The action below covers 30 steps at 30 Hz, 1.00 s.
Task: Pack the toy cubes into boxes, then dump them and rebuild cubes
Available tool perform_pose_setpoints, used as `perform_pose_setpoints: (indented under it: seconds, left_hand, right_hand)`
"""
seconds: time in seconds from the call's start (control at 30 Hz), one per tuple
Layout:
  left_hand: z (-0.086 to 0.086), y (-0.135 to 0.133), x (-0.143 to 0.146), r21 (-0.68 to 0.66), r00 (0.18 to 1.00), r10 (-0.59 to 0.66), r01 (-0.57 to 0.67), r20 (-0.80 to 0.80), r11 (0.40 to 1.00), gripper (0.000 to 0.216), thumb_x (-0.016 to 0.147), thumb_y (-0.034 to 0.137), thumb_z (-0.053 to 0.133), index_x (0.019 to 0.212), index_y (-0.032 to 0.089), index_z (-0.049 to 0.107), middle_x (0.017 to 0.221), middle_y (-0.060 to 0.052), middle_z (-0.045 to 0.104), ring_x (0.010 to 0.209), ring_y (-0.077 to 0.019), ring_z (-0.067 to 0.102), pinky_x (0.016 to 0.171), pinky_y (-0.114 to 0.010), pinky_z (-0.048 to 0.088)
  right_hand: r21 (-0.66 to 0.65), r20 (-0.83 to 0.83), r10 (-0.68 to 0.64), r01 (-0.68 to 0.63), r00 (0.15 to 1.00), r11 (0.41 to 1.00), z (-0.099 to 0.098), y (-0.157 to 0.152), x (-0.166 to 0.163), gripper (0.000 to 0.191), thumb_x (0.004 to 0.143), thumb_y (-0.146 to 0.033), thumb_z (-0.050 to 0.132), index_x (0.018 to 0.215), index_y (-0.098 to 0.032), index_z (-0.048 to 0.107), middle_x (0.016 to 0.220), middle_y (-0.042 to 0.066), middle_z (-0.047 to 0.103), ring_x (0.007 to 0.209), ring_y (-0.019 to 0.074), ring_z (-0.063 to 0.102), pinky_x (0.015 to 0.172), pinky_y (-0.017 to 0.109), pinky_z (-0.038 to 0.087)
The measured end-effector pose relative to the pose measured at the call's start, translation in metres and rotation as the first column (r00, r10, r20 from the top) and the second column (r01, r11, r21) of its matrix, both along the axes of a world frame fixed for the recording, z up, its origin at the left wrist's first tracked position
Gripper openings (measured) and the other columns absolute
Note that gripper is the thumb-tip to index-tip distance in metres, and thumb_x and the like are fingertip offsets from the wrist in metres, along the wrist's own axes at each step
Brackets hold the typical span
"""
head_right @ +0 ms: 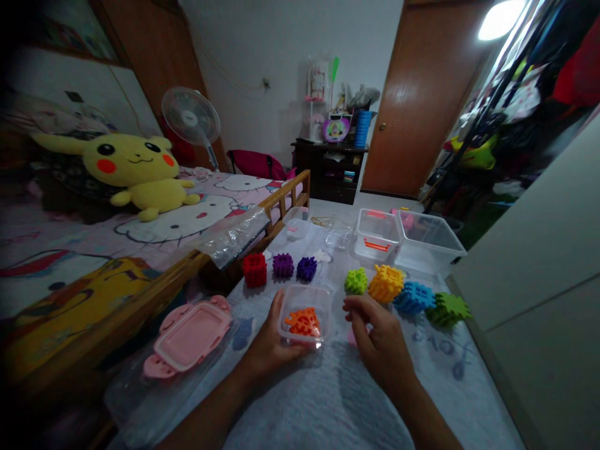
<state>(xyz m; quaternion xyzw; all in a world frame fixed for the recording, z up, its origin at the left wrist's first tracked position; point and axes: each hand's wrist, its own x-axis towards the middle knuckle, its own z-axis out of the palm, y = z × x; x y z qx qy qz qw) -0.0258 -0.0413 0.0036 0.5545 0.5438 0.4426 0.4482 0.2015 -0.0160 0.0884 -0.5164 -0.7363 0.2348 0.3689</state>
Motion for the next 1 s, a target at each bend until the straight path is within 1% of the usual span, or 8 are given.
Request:
perform_pose_setpoints:
  seconds: [0.1,0.2,0.33,0.43,0.53,0.63,0.8,1.0]
  left_hand:
    - [0.008,-0.012,-0.008,0.009,0.982,0.064,-0.063,-0.177,0.998,0.125,0.06,0.023,0.085,0.154,0.027,0.002,0.162,-0.016,0.018,0.15,-0.0346,0.018,0.121,-0.057,0.017]
    - [0.02,-0.029,-0.019,0.111,0.908,0.124,-0.086,-0.401,0.99,0.102,0.069,0.023,0.077,0.151,0.023,0.017,0.156,-0.017,0.03,0.145,-0.0349,0.031,0.117,-0.057,0.027]
    - [0.043,-0.049,-0.039,0.256,0.722,0.16,0.024,-0.673,0.966,0.044,0.084,0.02,0.061,0.127,0.022,0.052,0.126,-0.01,0.06,0.119,-0.0289,0.055,0.105,-0.051,0.042]
    - [0.059,-0.058,-0.054,0.278,0.543,0.215,0.036,-0.812,0.96,0.025,0.087,0.014,0.056,0.11,0.022,0.062,0.108,-0.007,0.064,0.103,-0.0262,0.058,0.095,-0.046,0.046]
    - [0.068,-0.063,-0.07,0.287,0.377,0.27,-0.012,-0.886,0.958,0.022,0.084,0.015,0.061,0.106,0.02,0.065,0.102,-0.007,0.064,0.098,-0.0278,0.057,0.089,-0.045,0.046]
    - [0.069,-0.066,-0.083,0.268,0.277,0.275,-0.064,-0.921,0.961,0.017,0.081,0.017,0.066,0.098,0.019,0.066,0.099,-0.009,0.064,0.097,-0.03,0.056,0.085,-0.045,0.045]
    - [0.067,-0.072,-0.093,0.214,0.238,0.238,-0.122,-0.942,0.969,0.012,0.082,0.019,0.066,0.094,0.019,0.066,0.097,-0.009,0.064,0.096,-0.0305,0.056,0.084,-0.044,0.044]
    - [0.063,-0.075,-0.092,0.213,0.181,0.234,-0.125,-0.955,0.969,0.011,0.085,0.02,0.063,0.095,0.02,0.067,0.095,-0.008,0.065,0.093,-0.0297,0.057,0.08,-0.04,0.041]
  right_hand:
    - [-0.064,-0.045,-0.071,0.068,0.996,0.996,-0.027,-0.007,0.004,0.026,0.09,-0.032,0.043,0.102,-0.02,0.062,0.088,0.009,0.072,0.071,0.0215,0.069,0.065,0.036,0.056]
    - [-0.096,-0.019,-0.006,0.004,1.0,0.995,-0.054,-0.012,0.001,0.039,0.084,-0.029,0.047,0.121,-0.019,0.056,0.109,0.012,0.07,0.089,0.0245,0.069,0.076,0.04,0.057]
    - [-0.107,0.053,0.117,-0.111,0.992,0.988,-0.086,-0.015,-0.007,0.08,0.075,-0.031,0.058,0.15,-0.021,0.028,0.148,0.017,0.045,0.137,0.0333,0.044,0.108,0.054,0.04]
    - [-0.153,0.098,0.135,-0.119,0.986,0.981,-0.099,-0.011,-0.016,0.098,0.071,-0.031,0.063,0.155,-0.021,0.012,0.154,0.019,0.034,0.145,0.0354,0.03,0.116,0.057,0.029]
    - [-0.178,0.081,0.146,-0.13,0.986,0.975,-0.1,-0.003,-0.024,0.108,0.068,-0.03,0.068,0.155,-0.021,0.005,0.156,0.019,0.03,0.146,0.0358,0.028,0.116,0.057,0.028]
    - [-0.225,0.008,0.201,-0.194,0.98,0.955,-0.094,0.005,-0.032,0.111,0.069,-0.039,0.073,0.155,-0.022,0.005,0.156,0.02,0.028,0.143,0.0373,0.032,0.113,0.056,0.034]
    - [-0.306,-0.08,0.149,-0.166,0.986,0.937,-0.082,0.012,-0.044,0.114,0.07,-0.054,0.076,0.153,-0.022,0.005,0.146,0.019,0.04,0.133,0.0366,0.046,0.103,0.052,0.046]
    - [-0.198,-0.114,0.127,-0.148,0.985,0.969,-0.075,0.018,-0.069,0.112,0.069,-0.054,0.076,0.151,-0.023,0.005,0.138,0.016,0.047,0.122,0.0333,0.054,0.097,0.049,0.049]
